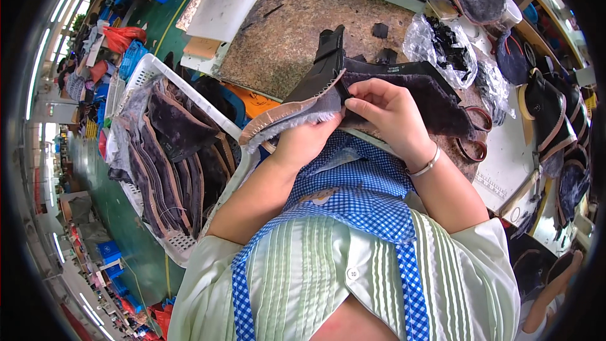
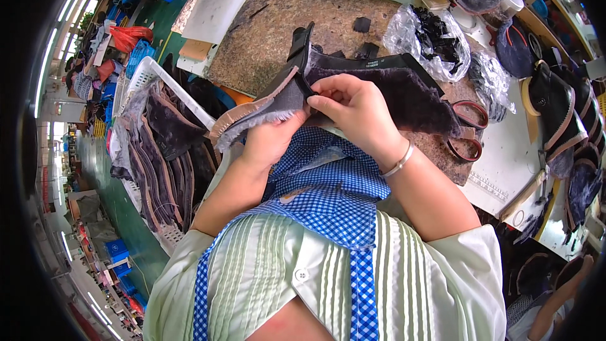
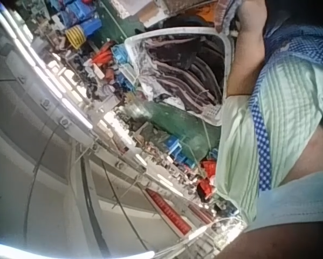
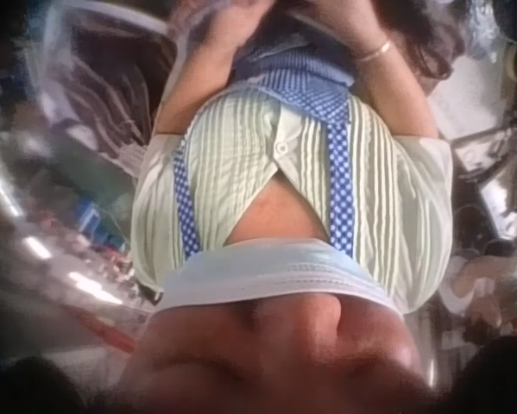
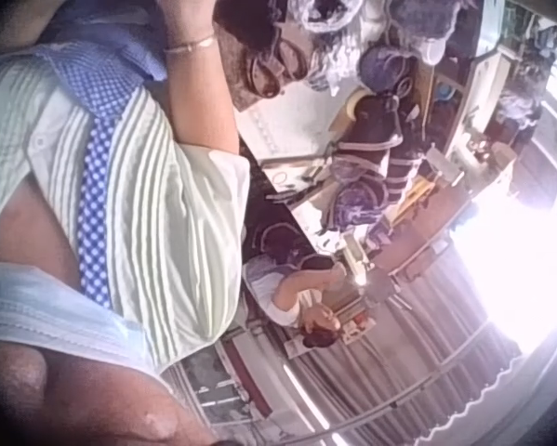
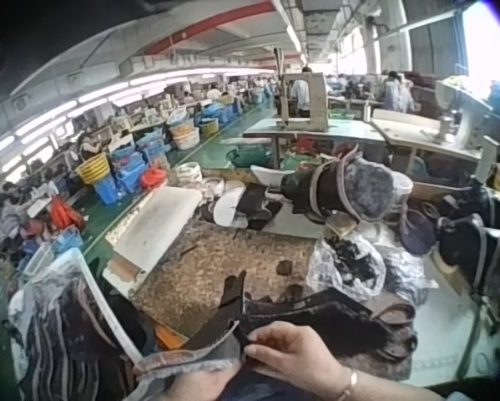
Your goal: Prepping and trimming shoe upper components at a workbench.
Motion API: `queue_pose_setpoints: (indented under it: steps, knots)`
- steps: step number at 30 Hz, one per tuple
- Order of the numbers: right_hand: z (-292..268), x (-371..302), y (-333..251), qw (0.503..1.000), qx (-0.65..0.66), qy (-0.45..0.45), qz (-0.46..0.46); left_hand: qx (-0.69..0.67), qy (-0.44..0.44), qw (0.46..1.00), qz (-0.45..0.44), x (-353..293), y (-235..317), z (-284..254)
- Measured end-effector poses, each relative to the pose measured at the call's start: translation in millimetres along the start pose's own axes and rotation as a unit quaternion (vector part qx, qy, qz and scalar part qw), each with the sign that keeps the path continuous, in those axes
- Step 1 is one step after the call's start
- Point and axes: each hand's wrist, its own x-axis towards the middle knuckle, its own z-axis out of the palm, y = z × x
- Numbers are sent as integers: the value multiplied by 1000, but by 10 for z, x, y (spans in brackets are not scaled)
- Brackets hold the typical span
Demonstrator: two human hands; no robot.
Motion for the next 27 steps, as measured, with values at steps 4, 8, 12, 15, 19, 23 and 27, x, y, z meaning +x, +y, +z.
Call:
queue_pose_setpoints:
  steps: [4, 8, 12, 15, 19, 23, 27]
  knots:
    - [-64, 34, 12, 979, 171, -59, 97, -110, -45, 992, -40, -5, 15, 15]
    - [17, -156, -128, 991, -104, 40, -70, -185, -18, 982, -37, 46, 8, 63]
    - [-395, -516, -353, 692, -586, 266, -327, -127, 19, 992, -21, 12, -94, -9]
    - [-970, -755, -277, 784, -553, 271, -81, -24, 36, 994, 102, 52, -256, -4]
    - [-1111, -755, -177, 905, -345, 227, -104, 127, 18, 983, 130, 57, -304, 14]
    - [-481, -457, -390, 838, -395, 226, -301, 275, 26, 947, 163, 78, -165, 94]
    - [-182, -340, -94, 763, -519, 108, -370, -142, 16, 989, -43, 69, 111, 126]
